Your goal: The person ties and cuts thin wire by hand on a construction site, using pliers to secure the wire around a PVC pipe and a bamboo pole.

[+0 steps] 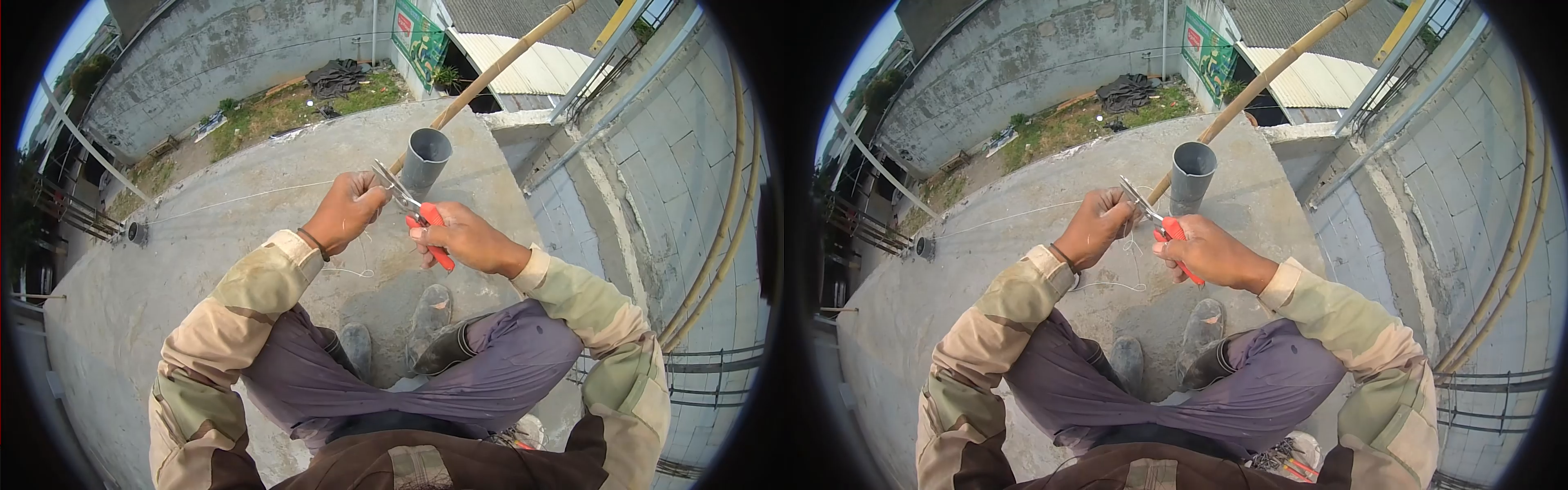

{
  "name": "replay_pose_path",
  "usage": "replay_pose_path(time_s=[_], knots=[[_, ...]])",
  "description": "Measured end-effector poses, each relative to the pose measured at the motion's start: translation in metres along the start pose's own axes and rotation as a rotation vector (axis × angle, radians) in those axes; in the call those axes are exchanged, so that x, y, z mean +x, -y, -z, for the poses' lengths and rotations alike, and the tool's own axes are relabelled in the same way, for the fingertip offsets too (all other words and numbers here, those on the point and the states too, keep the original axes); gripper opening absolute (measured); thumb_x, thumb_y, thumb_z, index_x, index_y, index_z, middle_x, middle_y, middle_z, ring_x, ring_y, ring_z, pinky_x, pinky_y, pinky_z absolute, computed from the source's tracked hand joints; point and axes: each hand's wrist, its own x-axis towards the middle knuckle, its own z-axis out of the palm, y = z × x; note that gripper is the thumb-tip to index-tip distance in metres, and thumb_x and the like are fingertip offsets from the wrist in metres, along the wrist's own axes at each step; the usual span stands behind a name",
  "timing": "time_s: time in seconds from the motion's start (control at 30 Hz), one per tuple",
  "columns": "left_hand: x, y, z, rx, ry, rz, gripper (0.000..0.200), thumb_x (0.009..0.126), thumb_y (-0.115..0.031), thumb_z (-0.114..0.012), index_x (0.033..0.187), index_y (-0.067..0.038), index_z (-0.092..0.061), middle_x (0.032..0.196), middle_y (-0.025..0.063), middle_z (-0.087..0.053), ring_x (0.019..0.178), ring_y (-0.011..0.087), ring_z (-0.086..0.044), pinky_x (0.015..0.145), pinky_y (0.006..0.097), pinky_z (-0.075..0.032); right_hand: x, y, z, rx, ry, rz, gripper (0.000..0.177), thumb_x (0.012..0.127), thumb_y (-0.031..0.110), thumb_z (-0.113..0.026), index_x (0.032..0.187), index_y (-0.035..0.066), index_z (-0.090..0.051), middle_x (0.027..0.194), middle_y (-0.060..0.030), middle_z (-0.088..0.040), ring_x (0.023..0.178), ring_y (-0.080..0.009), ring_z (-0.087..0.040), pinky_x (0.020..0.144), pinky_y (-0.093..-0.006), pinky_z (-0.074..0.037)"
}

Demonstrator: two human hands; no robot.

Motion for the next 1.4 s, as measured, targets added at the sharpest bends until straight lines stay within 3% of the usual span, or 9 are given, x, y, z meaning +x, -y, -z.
replay_pose_path(time_s=[0.17, 0.4, 0.5, 0.57, 0.7, 1.03, 1.1, 1.23, 1.4], knots=[[0.010, 0.011, 0.007, 0.431, -0.216, -0.236, 0.022, 0.097, -0.011, -0.057, 0.077, -0.003, -0.060, 0.067, -0.0048, -0.048, 0.064, 0.0043, -0.040, 0.054, 0.0282, -0.034, -0.002, 0.006, 0.001, -0.053, -0.011, -0.046, 0.025, 0.098, 0.026, -0.063, 0.091, 0.002, -0.057, 0.076, -0.0038, -0.058, 0.056, -0.0117, -0.056, 0.052, -0.0277, -0.048], [0.009, 0.005, 0.000, 0.506, -0.261, -0.351, 0.024, 0.097, -0.012, -0.057, 0.076, -0.001, -0.058, 0.067, -0.0047, -0.045, 0.067, 0.0048, -0.039, 0.055, 0.0296, -0.034, -0.008, 0.014, 0.002, -0.254, -0.098, -0.119, 0.023, 0.098, 0.026, -0.065, 0.092, 0.004, -0.060, 0.071, -0.0025, -0.058, 0.053, -0.0113, -0.055, 0.047, -0.0282, -0.045], [0.002, -0.001, -0.007, 0.404, -0.254, -0.280, 0.020, 0.091, -0.010, -0.059, 0.074, 0.000, -0.057, 0.064, 0.0013, -0.050, 0.062, 0.0090, -0.044, 0.055, 0.0328, -0.040, -0.011, 0.022, -0.003, -0.172, -0.144, -0.136, 0.025, 0.099, 0.026, -0.064, 0.091, 0.003, -0.060, 0.073, -0.0037, -0.060, 0.054, -0.0121, -0.056, 0.051, -0.0295, -0.047], [-0.006, -0.009, -0.015, 0.039, 0.022, -0.010, 0.017, 0.098, -0.011, -0.058, 0.084, -0.004, -0.063, 0.072, -0.0032, -0.054, 0.062, 0.0066, -0.044, 0.056, 0.0270, -0.037, -0.007, 0.021, -0.006, -0.119, -0.132, -0.123, 0.025, 0.099, 0.025, -0.064, 0.091, 0.002, -0.061, 0.073, -0.0039, -0.060, 0.056, -0.0122, -0.057, 0.053, -0.0297, -0.048], [-0.010, 0.001, -0.016, -0.253, 0.134, 0.164, 0.013, 0.101, -0.009, -0.057, 0.091, -0.004, -0.063, 0.084, 0.0001, -0.059, 0.069, 0.0068, -0.048, 0.060, 0.0251, -0.038, 0.003, -0.001, -0.005, -0.045, -0.054, 0.039, 0.025, 0.100, 0.024, -0.064, 0.089, 0.001, -0.061, 0.074, -0.0043, -0.061, 0.061, -0.0127, -0.060, 0.057, -0.0291, -0.049], [0.001, 0.006, 0.001, -0.288, -0.041, 0.136, 0.015, 0.097, -0.006, -0.057, 0.084, -0.002, -0.061, 0.071, -0.0028, -0.050, 0.056, 0.0060, -0.038, 0.051, 0.0250, -0.032, 0.003, 0.011, -0.002, -0.112, -0.080, -0.199, 0.024, 0.099, 0.023, -0.066, 0.090, 0.001, -0.061, 0.077, -0.0044, -0.061, 0.069, -0.0134, -0.062, 0.065, -0.0309, -0.052], [0.001, 0.012, 0.002, -0.392, 0.198, 0.236, 0.013, 0.097, -0.005, -0.057, 0.085, -0.001, -0.062, 0.071, -0.0026, -0.051, 0.056, 0.0059, -0.038, 0.051, 0.0249, -0.032, 0.007, -0.002, -0.007, 0.091, -0.110, -0.044, 0.023, 0.099, 0.022, -0.067, 0.093, 0.000, -0.062, 0.077, -0.0050, -0.061, 0.065, -0.0148, -0.062, 0.060, -0.0313, -0.053], [0.000, 0.022, 0.006, -0.408, 0.249, 0.306, 0.013, 0.096, -0.006, -0.058, 0.085, -0.002, -0.062, 0.070, -0.0027, -0.050, 0.056, 0.0055, -0.040, 0.051, 0.0237, -0.033, 0.008, -0.003, -0.007, 0.200, -0.160, -0.185, 0.024, 0.100, 0.022, -0.067, 0.096, -0.001, -0.062, 0.079, -0.0075, -0.063, 0.064, -0.0158, -0.063, 0.056, -0.0320, -0.053], [0.005, 0.023, 0.010, -0.216, 0.012, 0.256, 0.014, 0.098, -0.006, -0.055, 0.088, -0.001, -0.063, 0.078, -0.0019, -0.055, 0.058, 0.0061, -0.041, 0.053, 0.0233, -0.036, 0.005, 0.009, -0.005, -0.164, -0.073, -0.219, 0.022, 0.101, 0.018, -0.064, 0.096, -0.003, -0.067, 0.078, -0.0073, -0.067, 0.066, -0.0134, -0.064, 0.057, -0.0309, -0.052]])
